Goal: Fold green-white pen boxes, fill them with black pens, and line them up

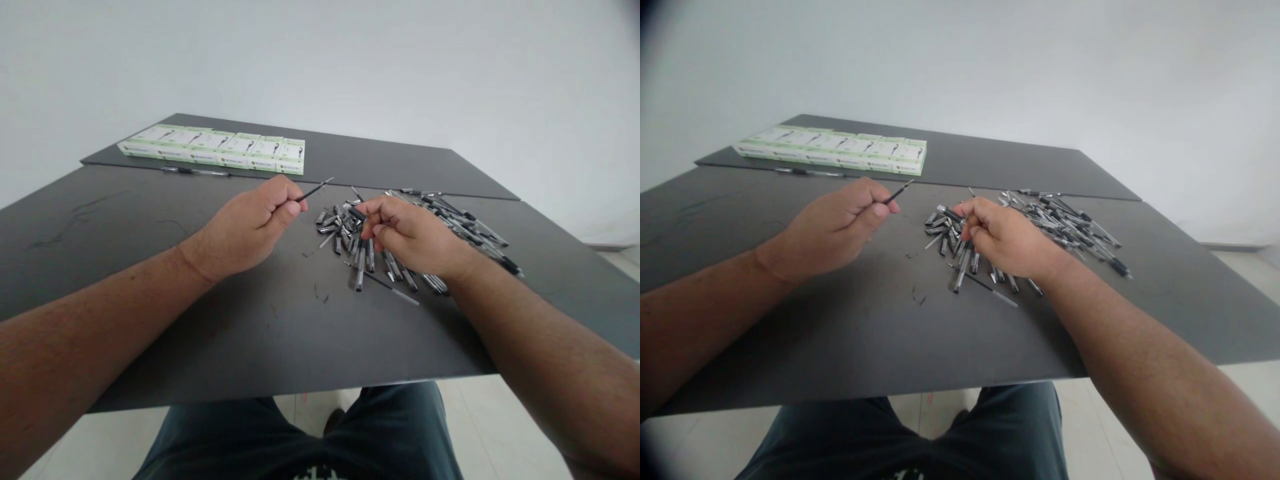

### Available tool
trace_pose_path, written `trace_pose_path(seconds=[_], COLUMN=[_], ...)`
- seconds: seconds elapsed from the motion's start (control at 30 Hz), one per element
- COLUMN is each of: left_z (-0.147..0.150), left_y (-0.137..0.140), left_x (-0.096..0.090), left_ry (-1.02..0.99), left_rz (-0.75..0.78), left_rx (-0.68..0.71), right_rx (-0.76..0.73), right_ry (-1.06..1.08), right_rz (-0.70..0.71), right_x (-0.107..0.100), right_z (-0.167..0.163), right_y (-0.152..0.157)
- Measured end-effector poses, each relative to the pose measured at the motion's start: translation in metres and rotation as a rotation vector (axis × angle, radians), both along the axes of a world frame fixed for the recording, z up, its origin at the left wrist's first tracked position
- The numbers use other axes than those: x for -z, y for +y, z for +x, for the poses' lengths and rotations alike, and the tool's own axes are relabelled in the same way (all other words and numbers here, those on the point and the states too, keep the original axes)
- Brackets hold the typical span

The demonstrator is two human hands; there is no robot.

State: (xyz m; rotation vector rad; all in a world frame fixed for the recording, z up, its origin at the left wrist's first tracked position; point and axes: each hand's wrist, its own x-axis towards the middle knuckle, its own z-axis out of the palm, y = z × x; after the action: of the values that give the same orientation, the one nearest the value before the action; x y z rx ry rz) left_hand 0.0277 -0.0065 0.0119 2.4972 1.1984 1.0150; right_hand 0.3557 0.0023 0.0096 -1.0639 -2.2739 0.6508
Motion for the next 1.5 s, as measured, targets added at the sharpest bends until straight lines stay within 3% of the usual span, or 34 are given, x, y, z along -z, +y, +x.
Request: trace_pose_path(seconds=[0.23, 0.57, 0.67, 0.8, 0.93, 1.23, 1.5], left_z=[0.000, 0.007, 0.010, 0.015, 0.019, 0.024, 0.022], left_y=[-0.004, -0.019, -0.019, -0.019, -0.022, -0.048, -0.048], left_x=[-0.005, -0.011, -0.010, -0.007, -0.006, -0.016, -0.016], left_ry=[0.044, -0.072, -0.237, -0.632, -0.844, -0.679, -0.578], left_rz=[0.151, 0.008, -0.120, -0.345, -0.404, -0.333, -0.287], left_rx=[0.046, -0.122, -0.127, -0.008, 0.075, 0.092, 0.067], right_rx=[0.016, 0.002, -0.006, 0.008, 0.021, -0.139, -0.175], right_ry=[-0.113, -0.143, -0.121, -0.076, -0.035, 0.012, 0.010], right_rz=[0.134, 0.130, 0.084, 0.036, 0.023, 0.103, 0.116], right_x=[-0.008, -0.011, -0.012, -0.010, -0.004, -0.002, -0.001], right_z=[-0.003, -0.006, -0.006, -0.005, -0.001, -0.002, -0.001], right_y=[-0.006, -0.009, -0.011, -0.010, -0.004, -0.003, -0.004])
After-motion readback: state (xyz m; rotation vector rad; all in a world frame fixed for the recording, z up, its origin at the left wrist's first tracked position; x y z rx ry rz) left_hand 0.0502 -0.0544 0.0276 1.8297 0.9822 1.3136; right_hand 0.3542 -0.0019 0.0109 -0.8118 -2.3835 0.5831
